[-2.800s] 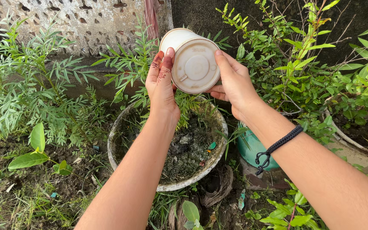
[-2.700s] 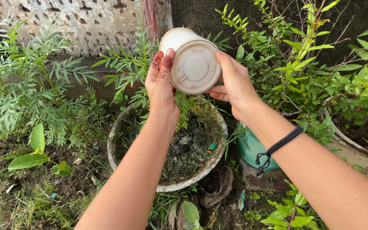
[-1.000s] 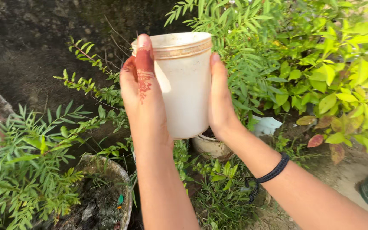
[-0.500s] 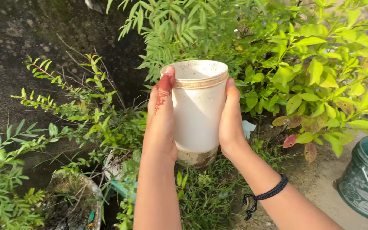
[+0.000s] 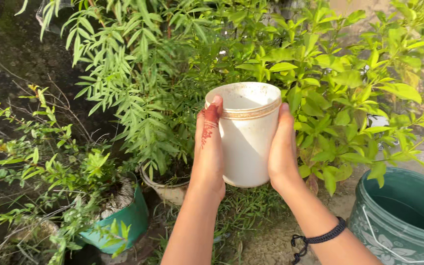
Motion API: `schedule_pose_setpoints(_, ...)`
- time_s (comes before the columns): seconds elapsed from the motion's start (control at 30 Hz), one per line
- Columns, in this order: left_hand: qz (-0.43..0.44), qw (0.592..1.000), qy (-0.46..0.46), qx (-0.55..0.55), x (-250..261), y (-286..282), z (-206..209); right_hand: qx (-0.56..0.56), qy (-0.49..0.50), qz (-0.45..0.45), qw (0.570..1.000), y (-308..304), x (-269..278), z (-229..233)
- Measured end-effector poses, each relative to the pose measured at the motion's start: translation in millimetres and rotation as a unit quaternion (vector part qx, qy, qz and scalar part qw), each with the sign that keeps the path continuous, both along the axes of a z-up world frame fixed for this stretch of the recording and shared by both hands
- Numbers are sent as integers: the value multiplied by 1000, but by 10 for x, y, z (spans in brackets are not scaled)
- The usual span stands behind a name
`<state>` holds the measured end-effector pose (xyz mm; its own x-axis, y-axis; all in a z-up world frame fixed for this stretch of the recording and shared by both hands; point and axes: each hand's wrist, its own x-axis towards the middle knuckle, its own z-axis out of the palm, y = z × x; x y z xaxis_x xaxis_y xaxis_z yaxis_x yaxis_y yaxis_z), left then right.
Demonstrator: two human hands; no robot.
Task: The person washes a white plastic canister by dipping it into a bucket of water and rubbing its surface by hand while surrounded by potted plants.
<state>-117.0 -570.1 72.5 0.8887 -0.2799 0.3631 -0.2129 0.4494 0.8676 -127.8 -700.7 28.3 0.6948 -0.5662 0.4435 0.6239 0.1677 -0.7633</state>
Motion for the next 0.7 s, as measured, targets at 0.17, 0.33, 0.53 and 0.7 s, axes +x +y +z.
schedule_pose_setpoints(0.17,-53,997,51,23,-231,-858,-140,-16,8,-61,998,-898,-333,-152)
schedule_pose_setpoints(0.33,-97,992,77,-11,-465,-1678,-368,2,15,-80,997,-1725,-656,-303)
schedule_pose_setpoints(0.53,-97,987,116,-61,-624,-2453,-649,42,79,-86,992,-2343,-936,-429)
schedule_pose_setpoints(0.7,-98,976,189,-51,-876,-2872,-744,55,42,-94,993,-2680,-1192,-671)
